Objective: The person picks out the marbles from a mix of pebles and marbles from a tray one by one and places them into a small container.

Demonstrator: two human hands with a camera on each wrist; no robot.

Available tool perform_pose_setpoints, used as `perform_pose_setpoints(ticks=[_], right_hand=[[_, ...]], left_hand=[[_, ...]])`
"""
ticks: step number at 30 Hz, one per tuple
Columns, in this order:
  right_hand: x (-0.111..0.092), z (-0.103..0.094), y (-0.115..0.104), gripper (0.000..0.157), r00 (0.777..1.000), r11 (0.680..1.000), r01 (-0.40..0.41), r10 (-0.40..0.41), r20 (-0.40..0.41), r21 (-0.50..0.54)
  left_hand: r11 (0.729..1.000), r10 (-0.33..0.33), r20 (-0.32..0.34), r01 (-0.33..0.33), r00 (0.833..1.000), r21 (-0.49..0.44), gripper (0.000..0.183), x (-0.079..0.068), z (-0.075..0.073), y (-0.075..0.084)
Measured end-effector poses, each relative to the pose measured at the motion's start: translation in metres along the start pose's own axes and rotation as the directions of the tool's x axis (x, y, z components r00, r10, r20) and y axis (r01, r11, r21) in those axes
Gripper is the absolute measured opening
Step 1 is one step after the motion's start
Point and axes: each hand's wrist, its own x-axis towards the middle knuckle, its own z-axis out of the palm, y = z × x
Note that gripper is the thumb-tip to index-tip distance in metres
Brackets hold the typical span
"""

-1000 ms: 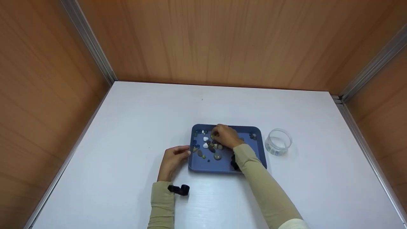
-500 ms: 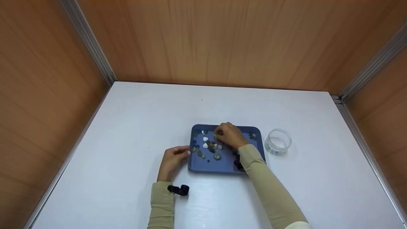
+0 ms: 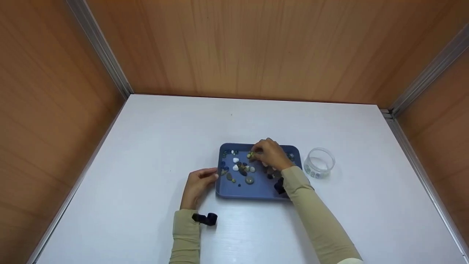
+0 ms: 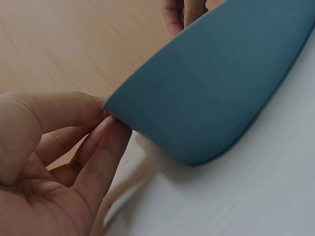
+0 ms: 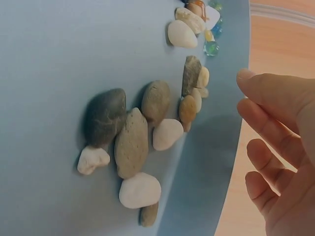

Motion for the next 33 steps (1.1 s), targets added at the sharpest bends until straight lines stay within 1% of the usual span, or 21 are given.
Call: perform_pose_setpoints(ticks=[2,7,13,24,28,33], right_hand=[[-0.002,-0.002,0.001,0.014,1.000,1.000,-0.005,0.005,-0.001,0.017],[-0.006,-0.008,0.002,0.016,1.000,0.999,-0.012,0.012,-0.005,0.044],[-0.010,-0.015,0.002,0.015,1.000,1.000,0.009,-0.008,-0.027,0.030],[-0.016,-0.027,0.006,0.013,0.999,0.999,0.018,-0.016,-0.037,0.040],[-0.019,-0.032,0.008,0.014,0.999,0.999,0.022,-0.020,-0.049,0.034],[-0.024,-0.037,0.011,0.013,0.999,0.999,0.009,-0.007,-0.053,0.041]], left_hand=[[1.000,-0.006,0.001,0.006,1.000,-0.004,0.026,0.001,0.000,0.000],[1.000,0.007,0.009,-0.007,1.000,-0.006,0.027,0.002,0.000,0.000],[1.000,0.026,0.015,-0.026,1.000,-0.002,0.027,0.002,-0.001,-0.002],[1.000,0.021,0.008,-0.021,1.000,0.005,0.027,0.002,-0.001,-0.003],[1.000,0.010,0.008,-0.010,1.000,0.005,0.027,0.002,-0.001,-0.003],[1.000,0.006,0.011,-0.006,1.000,-0.004,0.027,0.002,-0.001,-0.003]])
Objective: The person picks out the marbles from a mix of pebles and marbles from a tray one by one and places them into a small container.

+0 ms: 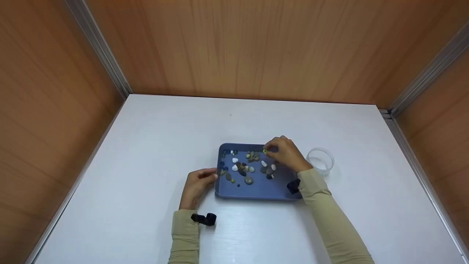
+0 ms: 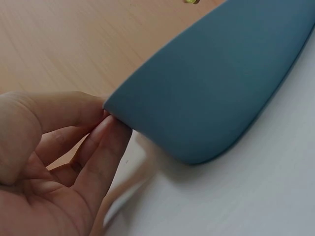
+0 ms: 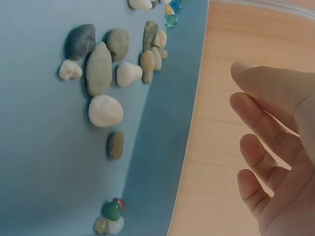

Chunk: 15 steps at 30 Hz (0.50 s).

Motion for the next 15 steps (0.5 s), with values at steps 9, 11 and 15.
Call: perform_pose_setpoints(ticks=[9,11,15], right_hand=[[-0.007,-0.013,0.007,0.013,1.000,1.000,-0.012,0.012,-0.027,0.006],[-0.009,-0.015,0.009,0.013,0.999,1.000,-0.014,0.014,-0.035,0.003],[-0.013,-0.021,0.013,0.013,0.999,1.000,-0.029,0.029,-0.038,0.009]], left_hand=[[0.999,0.030,-0.004,-0.030,1.000,-0.022,0.026,-0.001,0.001,0.000],[0.999,0.034,-0.005,-0.034,0.999,-0.018,0.026,-0.001,0.001,0.000],[0.999,0.029,-0.003,-0.029,1.000,-0.014,0.026,-0.001,0.000,0.000]])
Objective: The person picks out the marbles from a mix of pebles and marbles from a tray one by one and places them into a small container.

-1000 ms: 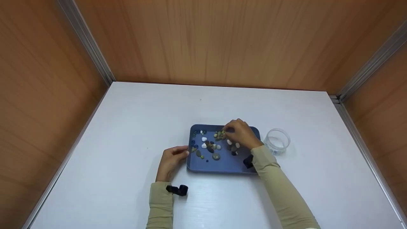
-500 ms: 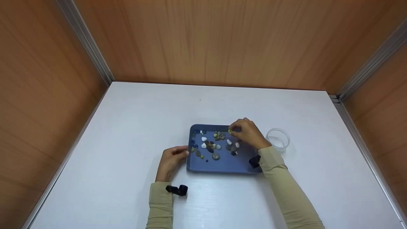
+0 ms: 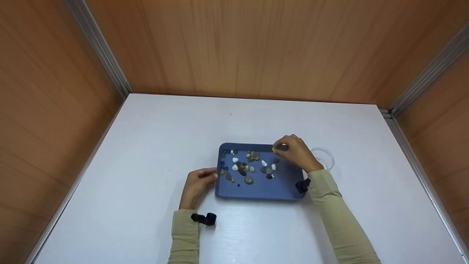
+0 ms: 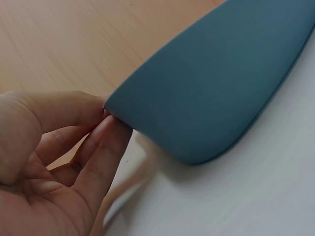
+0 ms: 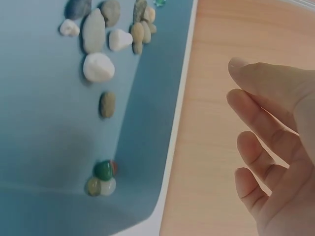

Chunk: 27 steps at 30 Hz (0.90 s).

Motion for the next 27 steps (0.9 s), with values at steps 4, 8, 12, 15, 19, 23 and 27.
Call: perform_pose_setpoints(ticks=[4,8,12,15,19,23,27], right_hand=[[-0.004,-0.005,0.003,0.015,1.000,1.000,-0.023,0.023,0.008,-0.005],[-0.008,-0.011,0.007,0.015,0.998,0.998,-0.057,0.057,0.016,-0.007],[-0.011,-0.016,0.012,0.013,0.996,0.997,-0.083,0.083,0.017,0.011],[-0.015,-0.020,0.015,0.013,0.996,0.995,-0.091,0.091,0.018,0.026],[-0.021,-0.023,0.020,0.014,0.996,0.995,-0.093,0.093,0.017,0.035],[-0.025,-0.027,0.026,0.014,0.995,0.994,-0.099,0.098,0.013,0.040],[-0.030,-0.031,0.032,0.015,0.994,0.992,-0.113,0.113,0.017,0.049]], left_hand=[[1.000,-0.001,0.004,0.001,1.000,0.001,0.027,-0.001,-0.001,0.000],[1.000,-0.009,0.008,0.009,1.000,0.014,0.028,-0.001,-0.001,-0.001],[0.999,-0.025,0.010,0.025,1.000,0.023,0.029,0.000,-0.001,-0.001],[0.999,-0.030,0.009,0.030,0.999,0.022,0.029,0.000,0.000,-0.001],[0.999,-0.024,0.009,0.024,1.000,0.025,0.027,0.000,0.000,0.000],[1.000,-0.008,0.013,0.007,1.000,0.014,0.027,-0.001,0.001,0.000],[1.000,-0.004,0.013,0.004,1.000,0.006,0.027,-0.001,0.001,0.000]])
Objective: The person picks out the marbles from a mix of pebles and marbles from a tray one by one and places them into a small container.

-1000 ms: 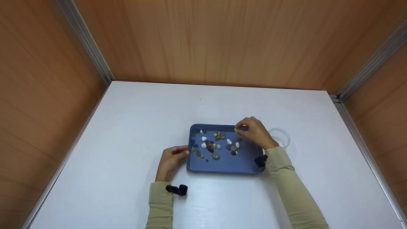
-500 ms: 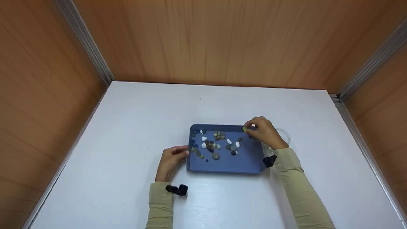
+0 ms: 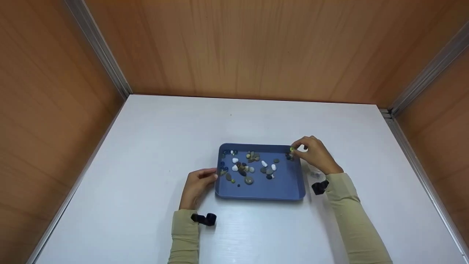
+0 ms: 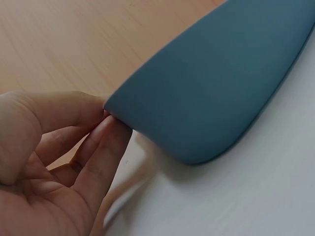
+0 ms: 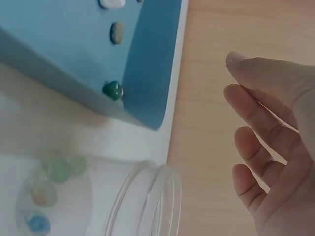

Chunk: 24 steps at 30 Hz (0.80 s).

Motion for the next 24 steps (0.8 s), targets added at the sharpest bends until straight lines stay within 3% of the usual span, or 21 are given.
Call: perform_pose_setpoints(ticks=[24], right_hand=[[-0.025,-0.017,0.032,0.017,0.997,0.999,-0.035,0.034,-0.066,-0.022]], left_hand=[[1.000,-0.017,0.002,0.017,1.000,-0.012,0.028,0.002,-0.001,-0.002]])
